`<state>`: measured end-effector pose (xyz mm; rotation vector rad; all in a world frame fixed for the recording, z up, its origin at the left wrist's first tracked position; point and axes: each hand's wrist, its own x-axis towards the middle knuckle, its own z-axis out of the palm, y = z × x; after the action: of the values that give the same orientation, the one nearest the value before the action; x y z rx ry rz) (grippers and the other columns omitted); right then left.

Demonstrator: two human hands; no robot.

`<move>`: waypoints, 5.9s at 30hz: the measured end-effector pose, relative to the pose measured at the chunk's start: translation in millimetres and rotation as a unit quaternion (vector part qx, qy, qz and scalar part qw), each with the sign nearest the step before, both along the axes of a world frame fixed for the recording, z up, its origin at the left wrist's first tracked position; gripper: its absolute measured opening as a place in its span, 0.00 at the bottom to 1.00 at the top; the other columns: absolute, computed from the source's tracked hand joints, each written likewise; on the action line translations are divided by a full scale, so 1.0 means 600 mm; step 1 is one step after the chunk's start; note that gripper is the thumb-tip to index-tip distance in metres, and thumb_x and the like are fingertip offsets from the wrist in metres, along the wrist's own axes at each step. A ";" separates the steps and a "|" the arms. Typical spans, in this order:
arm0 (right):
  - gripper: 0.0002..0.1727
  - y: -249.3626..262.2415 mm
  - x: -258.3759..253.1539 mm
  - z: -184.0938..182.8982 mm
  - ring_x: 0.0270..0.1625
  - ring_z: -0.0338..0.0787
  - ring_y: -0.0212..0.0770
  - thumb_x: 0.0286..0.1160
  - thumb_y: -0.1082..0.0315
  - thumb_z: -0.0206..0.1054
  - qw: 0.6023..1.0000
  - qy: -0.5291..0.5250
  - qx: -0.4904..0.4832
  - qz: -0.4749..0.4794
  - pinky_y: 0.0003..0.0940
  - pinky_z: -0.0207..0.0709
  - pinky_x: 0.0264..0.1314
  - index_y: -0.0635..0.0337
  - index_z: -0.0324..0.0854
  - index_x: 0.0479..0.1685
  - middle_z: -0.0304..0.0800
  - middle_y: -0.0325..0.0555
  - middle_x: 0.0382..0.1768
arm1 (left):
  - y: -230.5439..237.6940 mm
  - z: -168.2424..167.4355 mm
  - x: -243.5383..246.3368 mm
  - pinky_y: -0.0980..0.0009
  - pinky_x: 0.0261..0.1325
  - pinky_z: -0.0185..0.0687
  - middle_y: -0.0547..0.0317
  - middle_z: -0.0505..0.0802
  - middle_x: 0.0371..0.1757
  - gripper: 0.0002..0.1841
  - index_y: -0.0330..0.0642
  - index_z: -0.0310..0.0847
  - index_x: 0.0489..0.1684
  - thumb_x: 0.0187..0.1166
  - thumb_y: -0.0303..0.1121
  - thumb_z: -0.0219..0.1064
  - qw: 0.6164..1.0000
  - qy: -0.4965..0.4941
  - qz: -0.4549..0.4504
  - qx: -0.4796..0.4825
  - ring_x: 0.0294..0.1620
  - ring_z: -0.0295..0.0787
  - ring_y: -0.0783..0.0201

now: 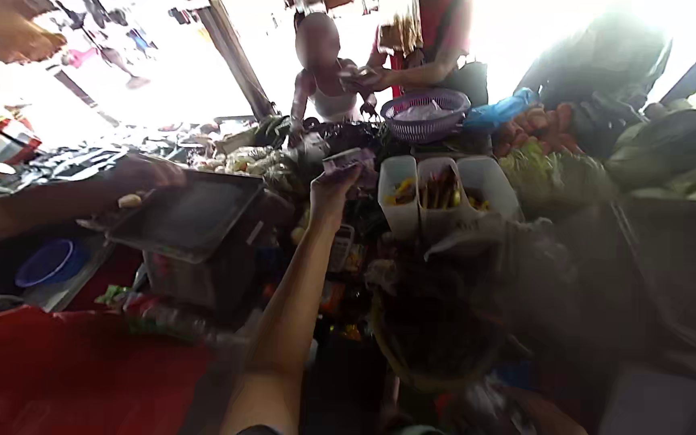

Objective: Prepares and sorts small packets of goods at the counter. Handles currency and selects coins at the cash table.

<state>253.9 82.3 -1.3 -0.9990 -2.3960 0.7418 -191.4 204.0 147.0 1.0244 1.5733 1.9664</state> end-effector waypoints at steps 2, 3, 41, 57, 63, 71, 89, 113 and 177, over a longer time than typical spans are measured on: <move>0.23 0.017 -0.005 0.024 0.42 0.94 0.44 0.77 0.60 0.70 0.996 0.087 0.029 0.021 0.42 0.89 0.45 0.61 0.84 0.68 0.95 0.51 0.47 | -0.090 -0.015 0.134 0.72 0.41 0.91 0.65 0.95 0.39 0.07 0.42 0.89 0.48 0.76 0.28 0.74 0.998 0.015 -0.052 -0.029 0.36 0.91 0.72; 0.24 0.026 -0.013 0.039 0.45 0.93 0.38 0.78 0.57 0.70 0.989 0.131 0.059 0.021 0.34 0.88 0.47 0.58 0.82 0.71 0.93 0.48 0.52 | -0.128 -0.026 0.194 0.72 0.37 0.90 0.65 0.95 0.36 0.06 0.43 0.90 0.45 0.75 0.26 0.75 0.996 0.006 -0.074 -0.044 0.33 0.91 0.72; 0.17 -0.120 -0.012 0.092 0.42 0.95 0.33 0.77 0.71 0.71 0.834 0.342 -0.423 -0.093 0.30 0.92 0.48 0.67 0.82 0.62 0.95 0.44 0.41 | -0.375 -0.176 0.534 0.71 0.48 0.91 0.64 0.95 0.38 0.11 0.43 0.86 0.49 0.91 0.30 0.54 0.950 -0.281 -0.123 0.061 0.40 0.93 0.72; 0.02 -0.044 0.028 0.078 0.50 0.94 0.34 0.84 0.67 0.62 0.796 0.518 -0.314 0.000 0.35 0.89 0.55 0.52 0.79 0.44 0.94 0.42 0.50 | -0.389 -0.175 0.471 0.69 0.62 0.88 0.69 0.97 0.49 0.16 0.51 0.91 0.51 0.90 0.27 0.52 0.900 -0.189 -0.393 -0.018 0.52 0.93 0.73; 0.09 -0.052 0.016 0.071 0.44 0.90 0.29 0.72 0.79 0.68 0.844 0.501 -0.190 -0.033 0.28 0.88 0.48 0.52 0.77 0.35 0.91 0.36 0.45 | -0.394 -0.168 0.462 0.62 0.59 0.91 0.63 0.96 0.51 0.15 0.43 0.81 0.60 0.84 0.28 0.51 0.888 -0.232 -0.393 -0.063 0.51 0.94 0.66; 0.24 -0.085 0.022 0.069 0.48 0.91 0.31 0.79 0.73 0.69 0.918 0.376 -0.108 -0.073 0.30 0.89 0.57 0.65 0.70 0.73 0.89 0.43 0.47 | -0.388 -0.159 0.475 0.62 0.53 0.95 0.53 0.96 0.48 0.15 0.30 0.80 0.61 0.76 0.18 0.67 0.926 -0.152 -0.311 -0.154 0.47 0.96 0.61; 0.19 -0.056 0.197 -0.031 0.32 0.91 0.51 0.85 0.63 0.60 0.942 0.023 0.152 -0.298 0.50 0.83 0.33 0.52 0.89 0.68 0.93 0.51 0.35 | -0.396 -0.181 0.410 0.80 0.45 0.87 0.66 0.95 0.39 0.12 0.40 0.89 0.48 0.71 0.33 0.77 0.930 0.258 -0.144 -0.220 0.37 0.90 0.82; 0.11 -0.109 0.049 0.085 0.42 0.93 0.22 0.71 0.71 0.70 0.926 0.291 -0.230 0.075 0.22 0.90 0.47 0.55 0.88 0.50 0.96 0.29 0.42 | -0.438 -0.188 0.512 0.67 0.71 0.81 0.64 0.90 0.66 0.24 0.37 0.78 0.72 0.80 0.37 0.70 0.906 -0.203 -0.369 -0.034 0.66 0.86 0.71; 0.17 -0.072 0.201 -0.017 0.42 0.95 0.46 0.84 0.59 0.63 0.965 0.071 0.061 -0.247 0.49 0.88 0.49 0.56 0.90 0.62 0.96 0.48 0.42 | -0.405 -0.218 0.508 0.82 0.21 0.67 0.67 0.87 0.28 0.12 0.37 0.78 0.53 0.84 0.24 0.49 0.863 -0.048 -0.352 -0.360 0.17 0.71 0.80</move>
<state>374.2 38.9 -11.6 -1.3648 -1.9250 0.4568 113.1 -38.9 16.3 0.9487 1.4028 0.8162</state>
